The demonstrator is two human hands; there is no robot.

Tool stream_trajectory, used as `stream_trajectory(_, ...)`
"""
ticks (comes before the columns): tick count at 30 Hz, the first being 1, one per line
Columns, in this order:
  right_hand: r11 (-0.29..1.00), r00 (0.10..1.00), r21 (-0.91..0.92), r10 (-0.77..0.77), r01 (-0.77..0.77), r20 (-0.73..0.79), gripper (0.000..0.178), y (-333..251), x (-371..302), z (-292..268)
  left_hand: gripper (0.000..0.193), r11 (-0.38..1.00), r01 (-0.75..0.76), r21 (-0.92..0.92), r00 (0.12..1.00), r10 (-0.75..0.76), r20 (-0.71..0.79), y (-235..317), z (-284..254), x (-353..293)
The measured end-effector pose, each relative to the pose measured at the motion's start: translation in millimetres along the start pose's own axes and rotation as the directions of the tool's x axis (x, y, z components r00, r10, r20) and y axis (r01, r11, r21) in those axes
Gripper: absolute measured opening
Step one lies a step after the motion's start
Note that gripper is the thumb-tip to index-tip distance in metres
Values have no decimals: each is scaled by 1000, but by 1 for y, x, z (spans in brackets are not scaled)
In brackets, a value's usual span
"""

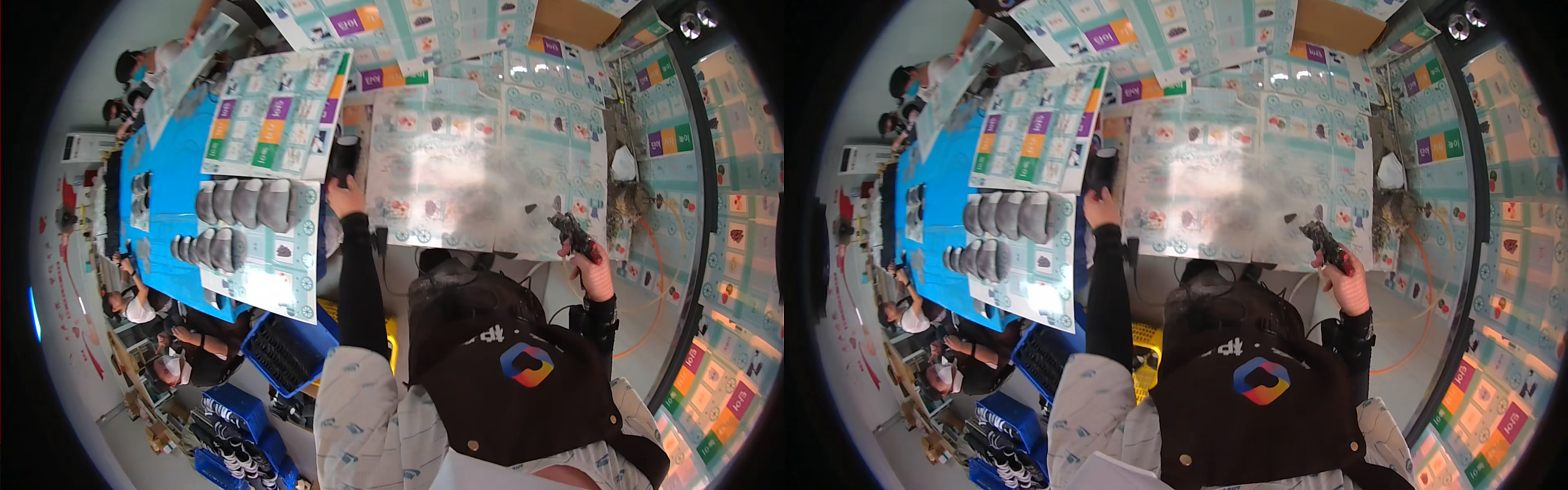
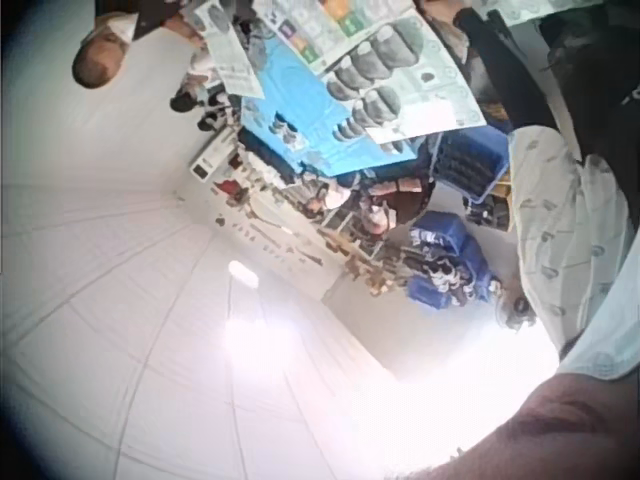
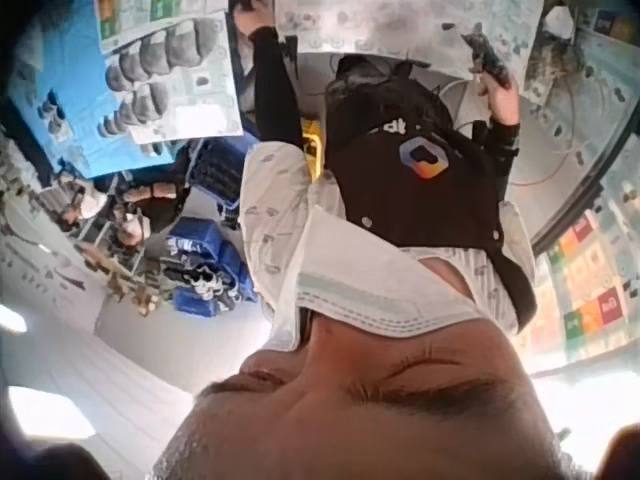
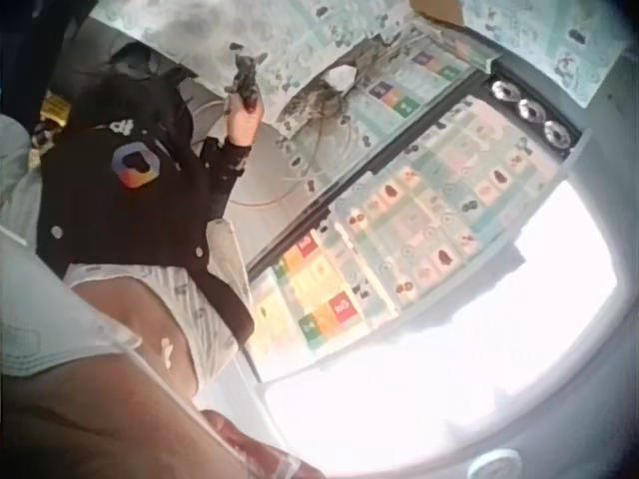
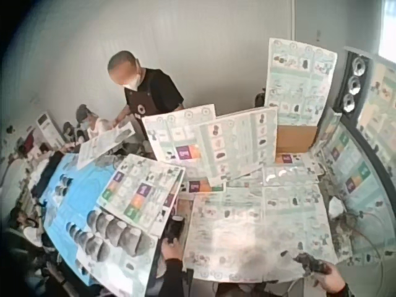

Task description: Organizing shoe upper components and using a heat gun on them at a workstation.

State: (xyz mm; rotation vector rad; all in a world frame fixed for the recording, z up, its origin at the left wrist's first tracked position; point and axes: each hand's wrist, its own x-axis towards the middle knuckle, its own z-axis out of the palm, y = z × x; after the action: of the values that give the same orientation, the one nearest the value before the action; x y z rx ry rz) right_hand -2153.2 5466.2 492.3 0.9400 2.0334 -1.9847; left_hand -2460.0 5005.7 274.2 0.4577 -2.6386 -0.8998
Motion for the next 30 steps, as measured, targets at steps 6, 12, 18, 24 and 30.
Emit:
stream_trajectory(6,996,999,-81,26,-28,-23,34,-11,23,38,75,971,57,230,989,-22,-149,-55,55,53)
stream_trajectory(12,992,1000,-127,21,-22,-11,33,-17,26,42,34,838,64,543,995,-9,-103,1,72,53)
stream_trajectory(18,985,996,-164,-44,56,78,36,-13,54,43,24,915,120,386,945,-224,238,9,14,33)
stream_trajectory(24,974,975,-138,-159,180,153,27,-26,46,40,34,735,199,-649,876,163,454,33,-17,-89)
stream_trajectory(30,944,908,-107,-264,313,325,27,-18,66,57,46,746,457,-485,410,308,859,-18,-57,-246)
